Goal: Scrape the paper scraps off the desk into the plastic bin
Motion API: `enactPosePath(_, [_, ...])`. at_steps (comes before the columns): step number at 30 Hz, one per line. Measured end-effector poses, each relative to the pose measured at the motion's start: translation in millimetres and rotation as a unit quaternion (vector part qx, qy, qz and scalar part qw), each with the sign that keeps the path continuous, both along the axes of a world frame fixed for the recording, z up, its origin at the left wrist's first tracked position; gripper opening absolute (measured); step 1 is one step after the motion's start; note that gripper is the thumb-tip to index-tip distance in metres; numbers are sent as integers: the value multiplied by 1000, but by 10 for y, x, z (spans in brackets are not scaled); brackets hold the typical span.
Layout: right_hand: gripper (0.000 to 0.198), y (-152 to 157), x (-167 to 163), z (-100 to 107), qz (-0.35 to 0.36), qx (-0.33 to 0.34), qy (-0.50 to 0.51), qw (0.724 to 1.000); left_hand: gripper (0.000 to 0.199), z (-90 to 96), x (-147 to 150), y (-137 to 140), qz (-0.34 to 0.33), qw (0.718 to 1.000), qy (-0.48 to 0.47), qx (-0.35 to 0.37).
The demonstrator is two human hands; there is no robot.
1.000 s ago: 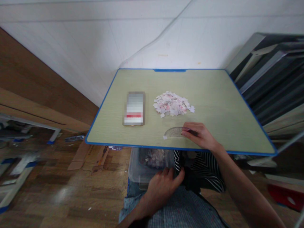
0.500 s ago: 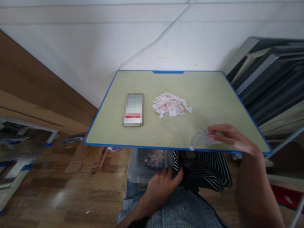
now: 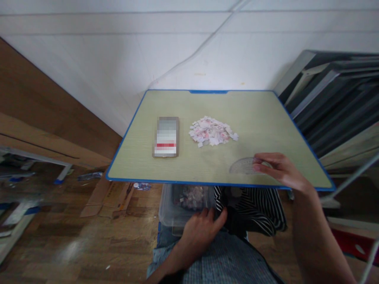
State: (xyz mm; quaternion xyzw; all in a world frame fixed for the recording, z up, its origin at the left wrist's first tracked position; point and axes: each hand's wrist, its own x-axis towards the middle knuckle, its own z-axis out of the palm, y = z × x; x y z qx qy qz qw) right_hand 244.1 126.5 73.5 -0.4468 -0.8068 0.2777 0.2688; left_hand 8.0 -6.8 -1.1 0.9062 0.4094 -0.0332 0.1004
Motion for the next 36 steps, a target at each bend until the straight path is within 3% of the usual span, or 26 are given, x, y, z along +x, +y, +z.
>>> enactPosePath(6, [31, 7, -676, -172, 23, 7, 1, 1000, 43, -17, 5, -11, 5, 1000, -17, 11])
enactPosePath(10, [23, -95, -885, -200, 147, -9, -11, 989, 42, -24, 6, -16, 9, 999, -23, 21])
enactPosePath(12, [22, -138, -893, -187, 174, -9, -10, 985, 41, -26, 5, -17, 11, 999, -22, 20])
enactPosePath(17, [24, -132, -802, -146, 117, -3, 0, 993, 41, -22, 4, -14, 4, 999, -31, 15])
enactPosePath(21, [20, 44, -704, -130, 68, 48, -24, 996, 43, -21, 8, -10, 6, 999, -38, 14])
enactPosePath(27, [19, 390, -701, -242, -98, 157, 16, 983, 43, -11, 5, -11, 8, 999, -33, 23])
enactPosePath(30, [18, 420, -741, -303, -91, 190, 11, 977, 43, 8, -2, -21, 5, 999, -32, 25])
enactPosePath(36, [22, 349, -745, -318, -19, 165, -15, 986, 42, -7, -4, -19, 2, 999, -34, 26])
